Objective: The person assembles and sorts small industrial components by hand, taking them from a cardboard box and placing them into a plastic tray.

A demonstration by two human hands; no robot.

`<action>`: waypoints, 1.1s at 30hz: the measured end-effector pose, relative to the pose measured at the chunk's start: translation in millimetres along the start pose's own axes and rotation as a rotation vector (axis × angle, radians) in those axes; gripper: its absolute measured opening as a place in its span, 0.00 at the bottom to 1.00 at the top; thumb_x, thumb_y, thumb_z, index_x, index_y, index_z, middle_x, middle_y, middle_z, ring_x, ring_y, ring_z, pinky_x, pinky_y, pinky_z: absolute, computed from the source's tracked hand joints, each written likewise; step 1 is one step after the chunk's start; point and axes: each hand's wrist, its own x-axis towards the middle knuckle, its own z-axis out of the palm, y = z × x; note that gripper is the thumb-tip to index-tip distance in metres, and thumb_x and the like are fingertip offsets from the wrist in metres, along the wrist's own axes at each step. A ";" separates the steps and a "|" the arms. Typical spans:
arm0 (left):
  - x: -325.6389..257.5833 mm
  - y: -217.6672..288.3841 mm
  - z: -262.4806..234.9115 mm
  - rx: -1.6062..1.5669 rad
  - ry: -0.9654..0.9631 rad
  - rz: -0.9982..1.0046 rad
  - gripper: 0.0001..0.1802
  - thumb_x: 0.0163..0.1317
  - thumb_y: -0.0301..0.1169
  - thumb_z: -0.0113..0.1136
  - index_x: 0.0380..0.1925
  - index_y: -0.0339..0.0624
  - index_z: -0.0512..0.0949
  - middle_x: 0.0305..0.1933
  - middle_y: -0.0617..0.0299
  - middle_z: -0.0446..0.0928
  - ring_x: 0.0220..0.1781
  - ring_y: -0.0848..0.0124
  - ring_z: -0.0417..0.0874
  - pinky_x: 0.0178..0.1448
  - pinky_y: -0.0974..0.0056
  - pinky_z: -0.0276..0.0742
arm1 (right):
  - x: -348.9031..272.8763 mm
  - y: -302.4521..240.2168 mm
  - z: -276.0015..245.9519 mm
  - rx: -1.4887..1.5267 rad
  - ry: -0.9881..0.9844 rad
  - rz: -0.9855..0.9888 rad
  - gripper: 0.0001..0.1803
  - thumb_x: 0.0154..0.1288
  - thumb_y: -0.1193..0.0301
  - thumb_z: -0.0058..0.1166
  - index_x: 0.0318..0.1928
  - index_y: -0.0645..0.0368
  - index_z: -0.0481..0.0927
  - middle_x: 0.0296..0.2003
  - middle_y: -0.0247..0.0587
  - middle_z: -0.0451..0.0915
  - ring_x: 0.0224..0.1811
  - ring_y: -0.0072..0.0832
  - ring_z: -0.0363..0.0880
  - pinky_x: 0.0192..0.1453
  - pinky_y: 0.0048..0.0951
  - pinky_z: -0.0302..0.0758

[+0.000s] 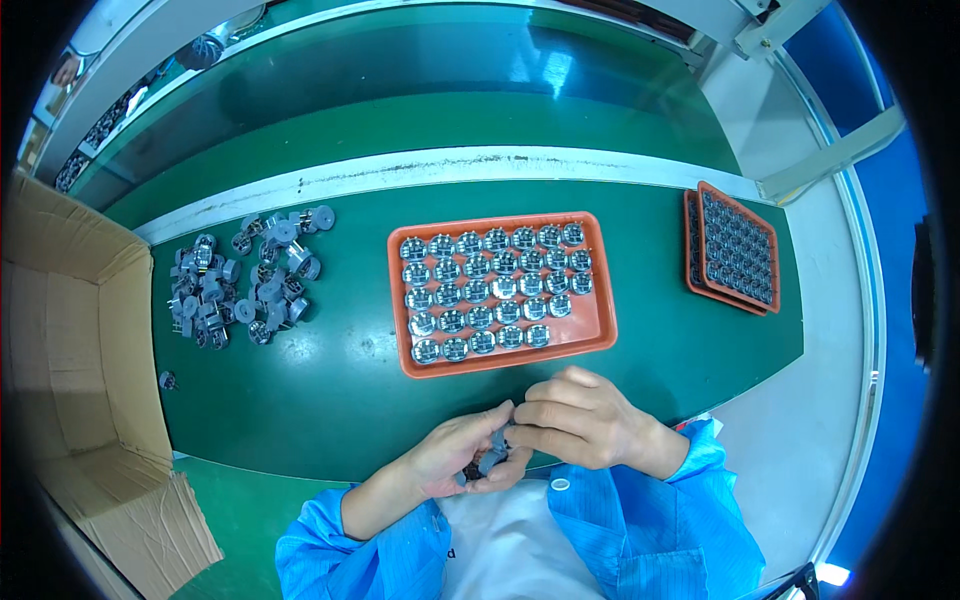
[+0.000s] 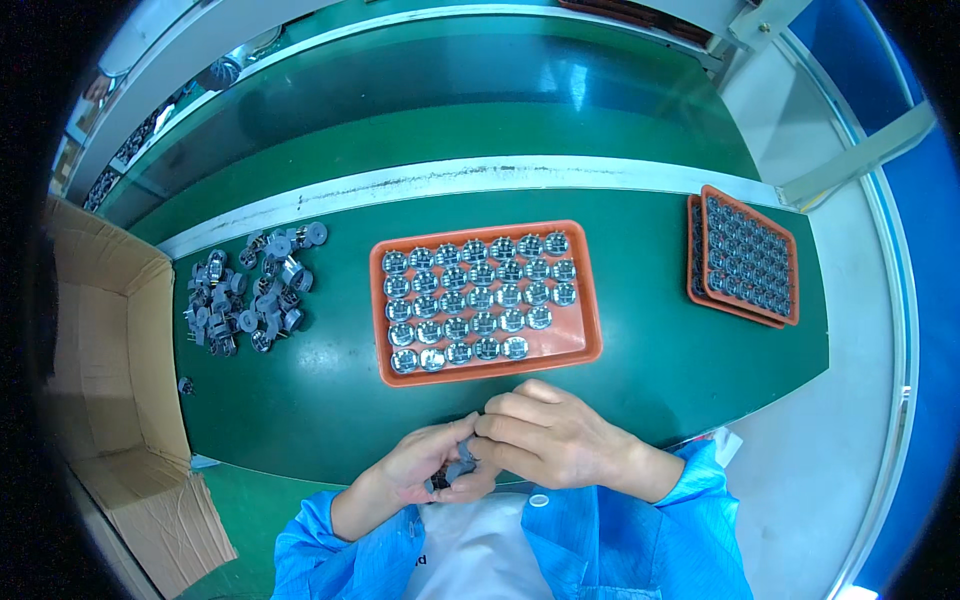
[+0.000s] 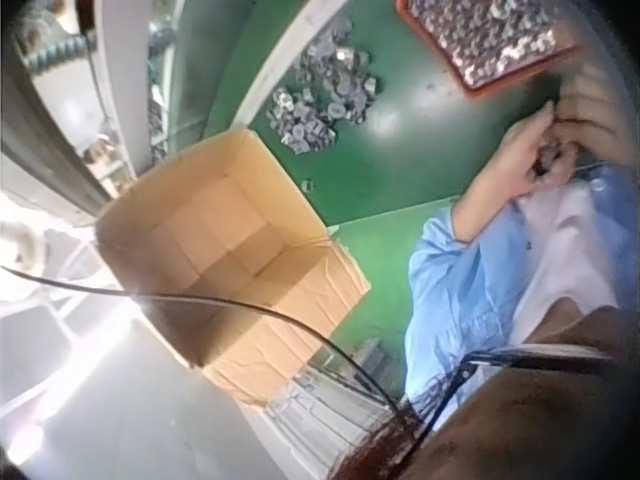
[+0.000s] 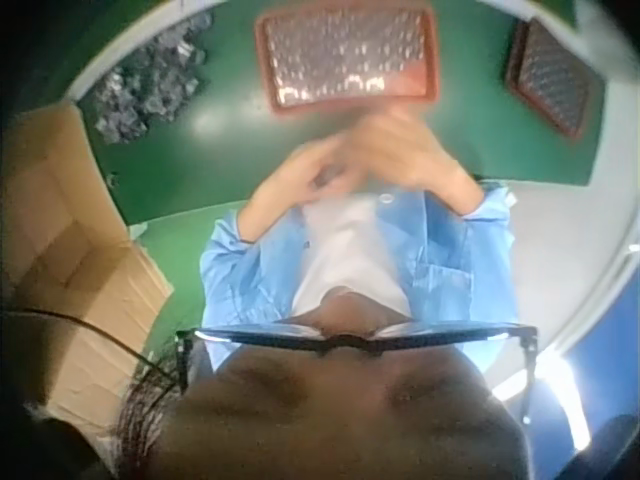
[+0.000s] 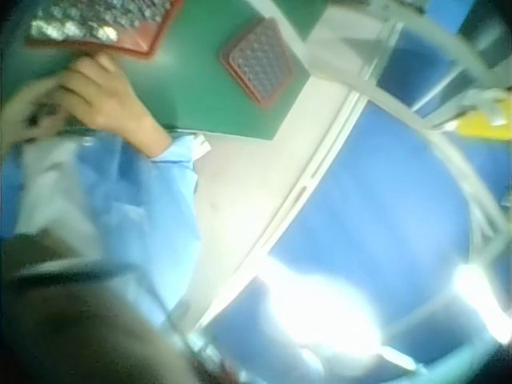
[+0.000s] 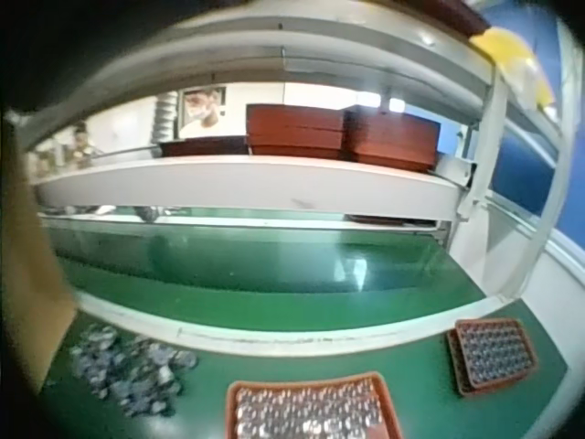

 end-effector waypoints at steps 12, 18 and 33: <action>0.8 -13.6 1.3 0.380 0.234 0.515 0.24 0.73 0.16 0.61 0.62 0.42 0.63 0.50 0.55 0.74 0.36 0.74 0.77 0.29 0.72 0.72 | -13.3 48.4 -19.9 -0.364 0.120 0.511 0.07 0.55 0.75 0.74 0.34 0.57 0.88 0.36 0.35 0.84 0.44 0.37 0.79 0.48 0.39 0.71; 1.9 -6.9 15.2 0.646 0.393 0.581 0.22 0.77 0.19 0.58 0.67 0.40 0.67 0.58 0.52 0.80 0.47 0.71 0.88 0.31 0.76 0.76 | -12.8 51.2 -14.6 -0.461 0.062 0.465 0.08 0.54 0.75 0.74 0.35 0.57 0.88 0.37 0.35 0.82 0.45 0.36 0.78 0.48 0.39 0.68; 12.1 -25.9 -5.6 0.812 0.425 0.800 0.22 0.62 0.20 0.79 0.51 0.37 0.77 0.57 0.56 0.85 0.29 0.89 0.75 0.29 0.76 0.70 | -12.5 8.3 -5.2 0.317 0.124 0.457 0.14 0.54 0.70 0.79 0.41 0.54 0.90 0.37 0.32 0.84 0.41 0.34 0.81 0.48 0.38 0.74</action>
